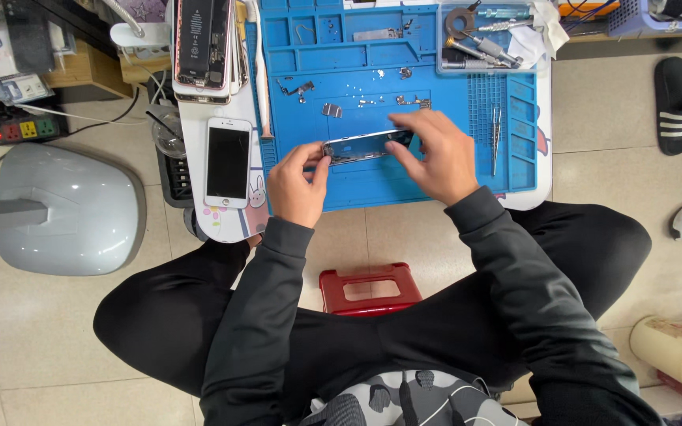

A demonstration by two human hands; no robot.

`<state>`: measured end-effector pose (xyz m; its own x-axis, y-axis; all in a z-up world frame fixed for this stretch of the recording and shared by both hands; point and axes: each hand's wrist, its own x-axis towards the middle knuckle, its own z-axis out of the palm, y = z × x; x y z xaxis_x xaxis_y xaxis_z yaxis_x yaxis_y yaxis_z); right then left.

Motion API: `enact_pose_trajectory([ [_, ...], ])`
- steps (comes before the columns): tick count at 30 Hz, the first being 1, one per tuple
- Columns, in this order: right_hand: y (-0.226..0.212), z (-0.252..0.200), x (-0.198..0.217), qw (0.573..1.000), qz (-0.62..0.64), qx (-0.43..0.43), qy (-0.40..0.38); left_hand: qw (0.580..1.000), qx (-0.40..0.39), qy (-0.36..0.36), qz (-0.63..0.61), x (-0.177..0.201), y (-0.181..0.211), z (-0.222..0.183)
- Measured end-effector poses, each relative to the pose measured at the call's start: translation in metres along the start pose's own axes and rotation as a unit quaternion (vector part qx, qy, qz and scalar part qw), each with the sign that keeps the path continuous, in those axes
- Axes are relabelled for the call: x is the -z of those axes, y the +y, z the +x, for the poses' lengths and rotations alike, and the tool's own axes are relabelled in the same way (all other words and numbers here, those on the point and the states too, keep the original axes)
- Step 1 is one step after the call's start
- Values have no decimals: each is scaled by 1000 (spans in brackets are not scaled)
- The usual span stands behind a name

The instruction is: The person works on a disassembled smartphone chassis on a blue mat, using tweezers to handle small components and a screwdriver to remove screws. They lift and turn the chassis to access different parts while organizing small pieces on the mat.

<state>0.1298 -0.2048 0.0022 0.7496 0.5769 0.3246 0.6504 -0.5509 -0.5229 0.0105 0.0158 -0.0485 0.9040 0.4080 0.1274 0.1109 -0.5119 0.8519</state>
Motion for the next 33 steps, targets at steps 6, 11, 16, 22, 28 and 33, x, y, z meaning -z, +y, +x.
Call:
enact_pose_trajectory([
  [6,71,-26,34,989,-84,-85,84,999,36,-3,27,-2,0,5],
  [11,110,-59,57,957,-219,-180,66,996,49,-27,66,-6,-6,5],
  [16,121,-69,49,943,-237,-232,27,994,33,-30,102,-10,-2,8],
  [22,105,-68,50,952,-223,-208,15,987,47,-53,141,-12,2,13],
  [28,111,-71,54,953,-213,-215,8,989,38,-56,128,-7,-2,15],
  [33,92,-60,71,966,126,-200,108,992,19,-40,121,-9,0,14],
])
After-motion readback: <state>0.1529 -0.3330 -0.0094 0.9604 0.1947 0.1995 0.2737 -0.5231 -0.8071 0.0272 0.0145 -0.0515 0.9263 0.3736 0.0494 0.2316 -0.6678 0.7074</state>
